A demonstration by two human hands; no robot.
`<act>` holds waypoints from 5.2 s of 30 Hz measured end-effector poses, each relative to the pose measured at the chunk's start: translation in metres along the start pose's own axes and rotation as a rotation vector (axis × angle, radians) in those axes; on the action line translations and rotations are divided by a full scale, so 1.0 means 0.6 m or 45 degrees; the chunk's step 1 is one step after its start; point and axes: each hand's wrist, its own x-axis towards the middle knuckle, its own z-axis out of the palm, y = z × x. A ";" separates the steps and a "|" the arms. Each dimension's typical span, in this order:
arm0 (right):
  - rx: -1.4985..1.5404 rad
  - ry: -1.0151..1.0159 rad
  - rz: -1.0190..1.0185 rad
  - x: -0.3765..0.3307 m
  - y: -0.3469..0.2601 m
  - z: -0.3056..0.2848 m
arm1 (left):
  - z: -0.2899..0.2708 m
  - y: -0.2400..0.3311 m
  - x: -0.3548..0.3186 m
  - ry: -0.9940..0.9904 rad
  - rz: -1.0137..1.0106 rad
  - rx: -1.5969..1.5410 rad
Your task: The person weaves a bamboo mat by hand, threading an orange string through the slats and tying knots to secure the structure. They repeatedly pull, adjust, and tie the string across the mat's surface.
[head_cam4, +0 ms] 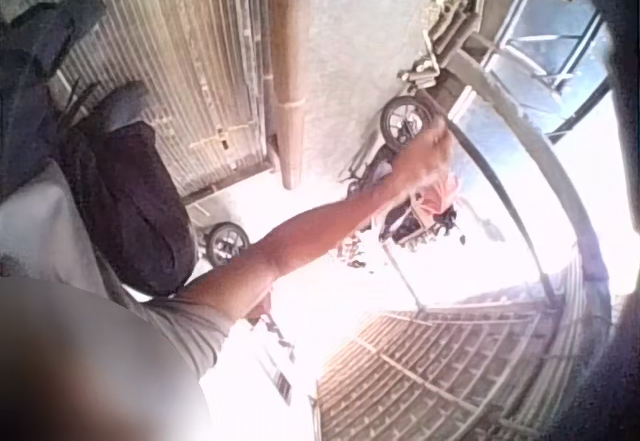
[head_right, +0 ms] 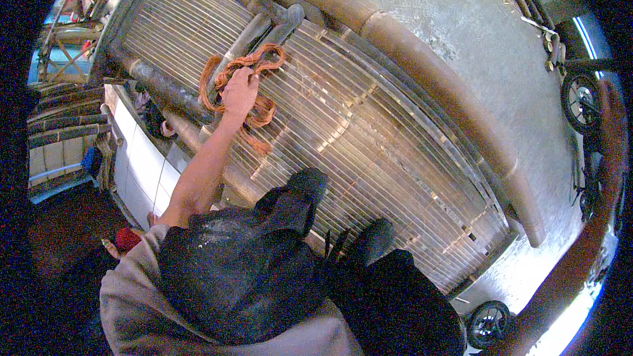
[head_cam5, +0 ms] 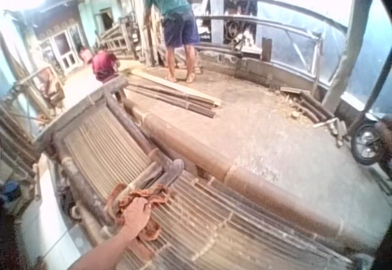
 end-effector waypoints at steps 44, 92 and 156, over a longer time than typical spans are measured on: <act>2.162 -1.782 0.396 -0.437 -0.555 0.179 | -0.071 0.265 -0.191 -1.085 -0.862 -1.965; 2.527 -1.765 0.456 -0.443 -0.557 0.187 | -0.071 0.252 -0.174 -1.204 -0.748 -2.345; 2.264 -1.795 0.161 -0.441 -0.557 0.167 | -0.071 0.255 -0.161 -1.160 -0.980 -2.333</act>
